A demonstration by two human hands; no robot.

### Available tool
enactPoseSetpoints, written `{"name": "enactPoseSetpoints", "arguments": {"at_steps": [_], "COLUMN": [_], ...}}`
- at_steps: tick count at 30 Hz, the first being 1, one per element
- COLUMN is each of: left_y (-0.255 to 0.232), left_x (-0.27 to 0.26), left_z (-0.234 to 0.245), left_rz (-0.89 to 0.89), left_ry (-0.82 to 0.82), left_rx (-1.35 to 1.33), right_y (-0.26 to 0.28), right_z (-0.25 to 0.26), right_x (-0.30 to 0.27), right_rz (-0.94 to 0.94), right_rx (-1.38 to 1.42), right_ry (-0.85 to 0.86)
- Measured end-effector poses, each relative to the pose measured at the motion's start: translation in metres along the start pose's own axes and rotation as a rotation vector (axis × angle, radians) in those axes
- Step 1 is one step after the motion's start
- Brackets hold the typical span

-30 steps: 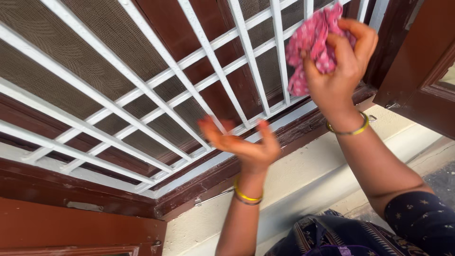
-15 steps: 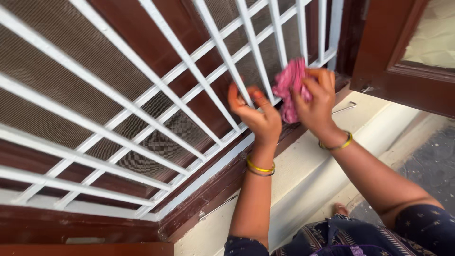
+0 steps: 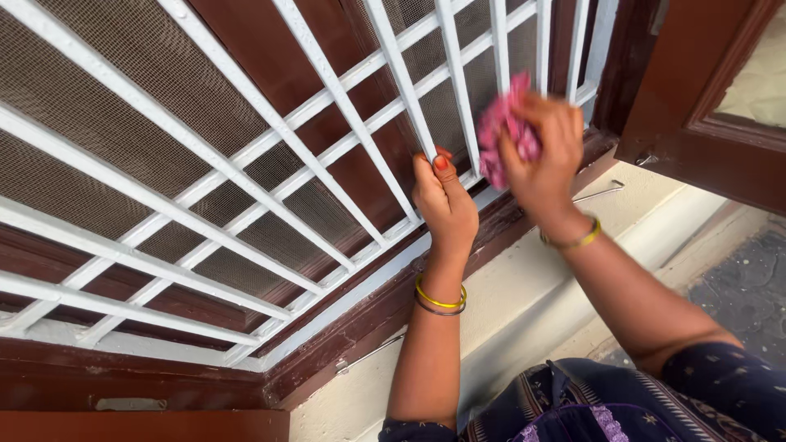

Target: The person wipes a white metal window grate and the wooden window frame with a pink cloth by hand.

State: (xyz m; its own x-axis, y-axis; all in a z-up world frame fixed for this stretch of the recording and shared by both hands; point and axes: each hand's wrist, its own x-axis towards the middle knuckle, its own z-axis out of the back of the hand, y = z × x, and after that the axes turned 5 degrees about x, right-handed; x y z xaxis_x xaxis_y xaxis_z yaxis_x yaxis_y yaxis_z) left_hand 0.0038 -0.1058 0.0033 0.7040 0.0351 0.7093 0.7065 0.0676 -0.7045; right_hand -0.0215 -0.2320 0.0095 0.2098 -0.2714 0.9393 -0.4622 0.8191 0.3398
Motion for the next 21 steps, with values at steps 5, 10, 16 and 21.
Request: {"name": "enactPoseSetpoints", "arguments": {"at_steps": [5,10,16,21], "left_y": [0.004,0.001,0.004,0.008], "left_x": [-0.003,-0.004,-0.006,-0.005], "left_z": [0.0,-0.004,-0.004,-0.005], "left_rz": [-0.007,0.0,0.037,0.031], "left_ry": [-0.017,-0.062,-0.032,-0.051], "left_rx": [0.015,-0.023,-0.05,-0.063], "right_y": [-0.009,-0.007,-0.007,-0.017], "right_z": [0.014,0.006,-0.001,0.008], "right_x": [-0.014,0.056,0.046,-0.009], "right_rz": [-0.017,0.099,0.079,0.0], "right_rx": [-0.008,0.047,0.059,0.086], "right_ry": [0.084,0.041,0.011,0.086]}}
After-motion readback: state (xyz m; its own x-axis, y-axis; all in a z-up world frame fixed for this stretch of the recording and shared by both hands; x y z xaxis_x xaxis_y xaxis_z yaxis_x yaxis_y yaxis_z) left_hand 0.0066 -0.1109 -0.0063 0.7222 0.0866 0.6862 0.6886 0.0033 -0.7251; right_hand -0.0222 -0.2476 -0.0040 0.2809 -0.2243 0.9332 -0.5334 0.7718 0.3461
